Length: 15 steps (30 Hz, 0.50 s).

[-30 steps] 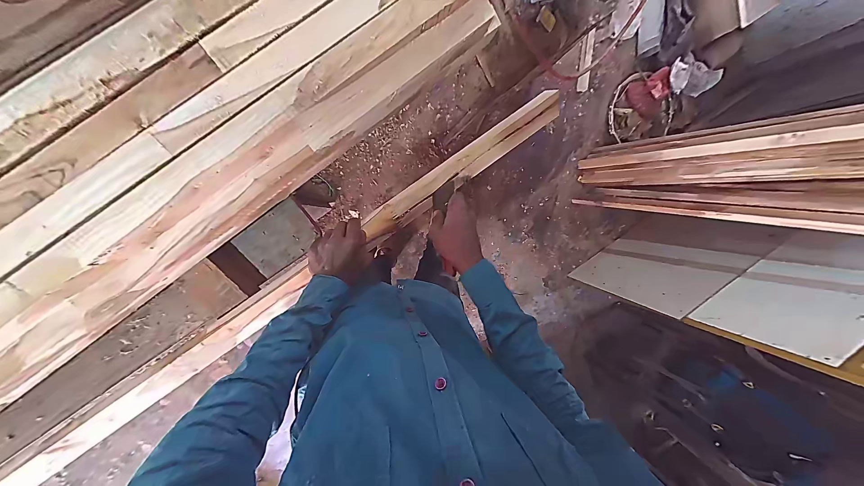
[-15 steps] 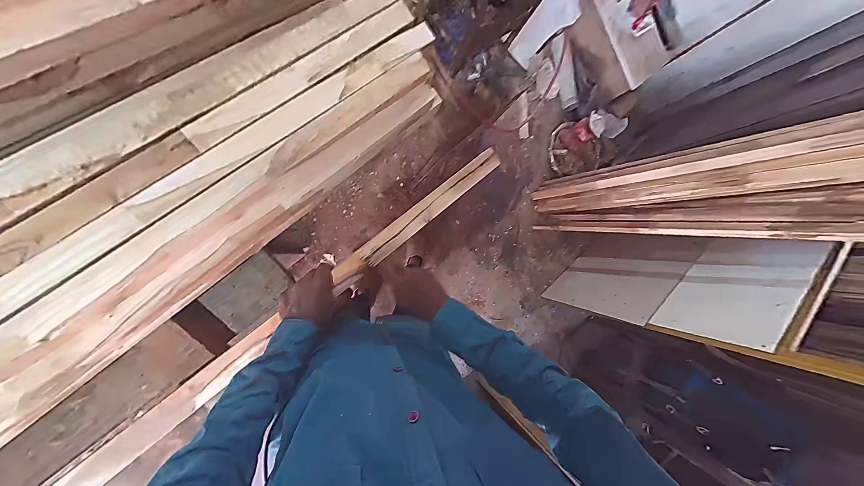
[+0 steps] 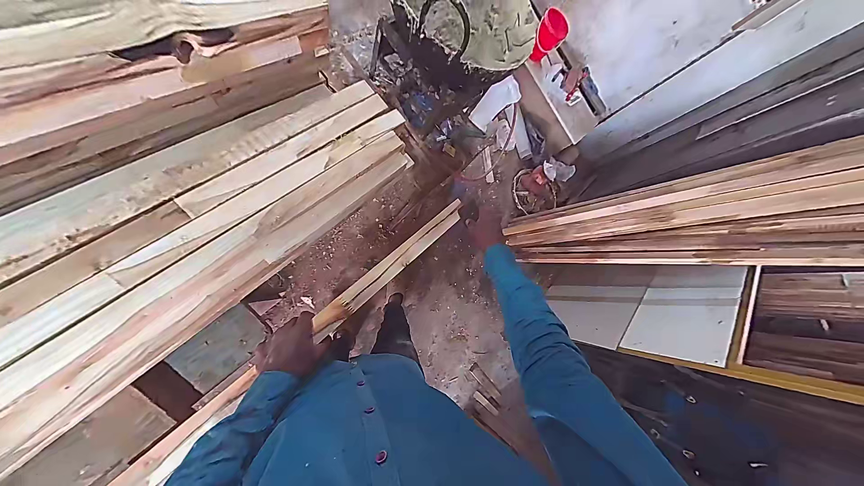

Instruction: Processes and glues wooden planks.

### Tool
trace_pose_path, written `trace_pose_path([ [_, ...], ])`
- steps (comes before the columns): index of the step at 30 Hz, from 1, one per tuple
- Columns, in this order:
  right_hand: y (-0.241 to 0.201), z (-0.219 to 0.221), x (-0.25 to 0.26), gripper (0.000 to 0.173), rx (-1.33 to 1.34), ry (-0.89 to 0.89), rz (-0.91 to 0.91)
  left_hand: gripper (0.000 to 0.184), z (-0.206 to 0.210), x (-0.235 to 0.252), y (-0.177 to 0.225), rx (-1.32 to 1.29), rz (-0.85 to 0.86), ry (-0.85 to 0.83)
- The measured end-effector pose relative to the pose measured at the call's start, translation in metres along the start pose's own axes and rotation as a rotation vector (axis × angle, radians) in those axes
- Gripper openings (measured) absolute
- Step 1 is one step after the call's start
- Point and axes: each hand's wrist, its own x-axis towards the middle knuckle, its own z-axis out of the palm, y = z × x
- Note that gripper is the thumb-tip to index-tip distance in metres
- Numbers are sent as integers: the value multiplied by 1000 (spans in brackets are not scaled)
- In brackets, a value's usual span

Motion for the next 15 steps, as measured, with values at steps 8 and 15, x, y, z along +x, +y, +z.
trace_pose_path([
  [8, -36, 1, -36, 55, -133, -95, -69, 64, -6, -13, 5, 34, 80, 50],
  [15, -77, 44, -138, 64, -166, -202, -216, 64, -6, -8, 0, 31, 65, 10],
])
